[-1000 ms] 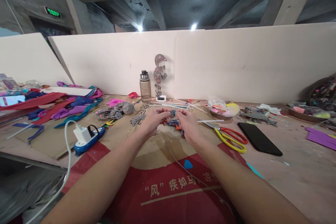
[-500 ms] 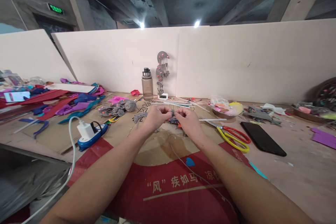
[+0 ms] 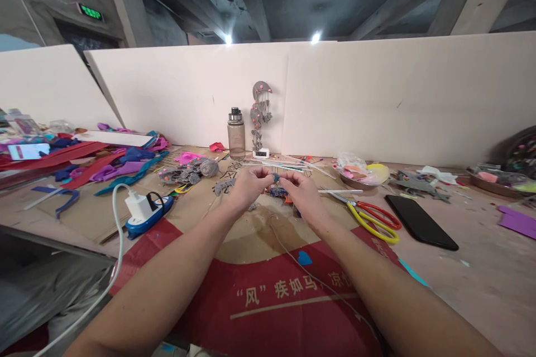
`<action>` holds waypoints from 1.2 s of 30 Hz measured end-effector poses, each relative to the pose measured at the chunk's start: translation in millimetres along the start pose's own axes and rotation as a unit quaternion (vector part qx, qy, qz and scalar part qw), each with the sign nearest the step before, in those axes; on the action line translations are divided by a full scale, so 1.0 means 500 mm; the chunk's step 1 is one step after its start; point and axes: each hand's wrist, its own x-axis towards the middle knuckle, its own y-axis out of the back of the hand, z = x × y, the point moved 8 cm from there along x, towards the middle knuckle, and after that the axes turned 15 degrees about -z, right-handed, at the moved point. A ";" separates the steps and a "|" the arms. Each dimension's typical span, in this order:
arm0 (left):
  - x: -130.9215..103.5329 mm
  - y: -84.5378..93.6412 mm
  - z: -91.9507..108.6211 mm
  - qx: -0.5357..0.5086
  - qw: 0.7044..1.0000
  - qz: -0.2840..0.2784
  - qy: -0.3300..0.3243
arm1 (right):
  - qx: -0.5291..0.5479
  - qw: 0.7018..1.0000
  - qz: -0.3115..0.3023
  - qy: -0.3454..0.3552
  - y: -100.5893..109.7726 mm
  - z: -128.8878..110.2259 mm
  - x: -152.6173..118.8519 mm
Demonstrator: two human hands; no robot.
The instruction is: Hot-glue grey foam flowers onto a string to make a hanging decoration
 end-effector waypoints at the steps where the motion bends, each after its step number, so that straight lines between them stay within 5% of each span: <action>1: 0.000 -0.001 0.000 0.002 1.000 0.000 -0.001 | 0.002 1.000 0.004 -0.001 0.001 0.001 0.000; 12: -0.001 -0.022 -0.012 -0.063 0.990 -0.106 0.063 | -0.070 0.997 0.034 -0.011 0.026 -0.003 -0.004; 23: -0.001 -0.026 0.001 0.088 0.990 -0.107 0.026 | -0.271 0.961 0.036 0.044 0.011 -0.045 -0.010; 27: 0.001 -0.006 0.003 0.087 0.994 -0.058 0.015 | -0.243 0.968 0.018 0.053 0.006 -0.036 -0.008; 32: 0.010 0.060 -0.013 0.102 0.994 0.049 0.001 | -0.201 0.978 -0.018 0.046 -0.006 -0.025 -0.008; 36: 0.009 0.115 -0.027 0.063 0.989 0.131 -0.015 | -0.172 0.979 -0.105 0.039 -0.043 -0.022 -0.012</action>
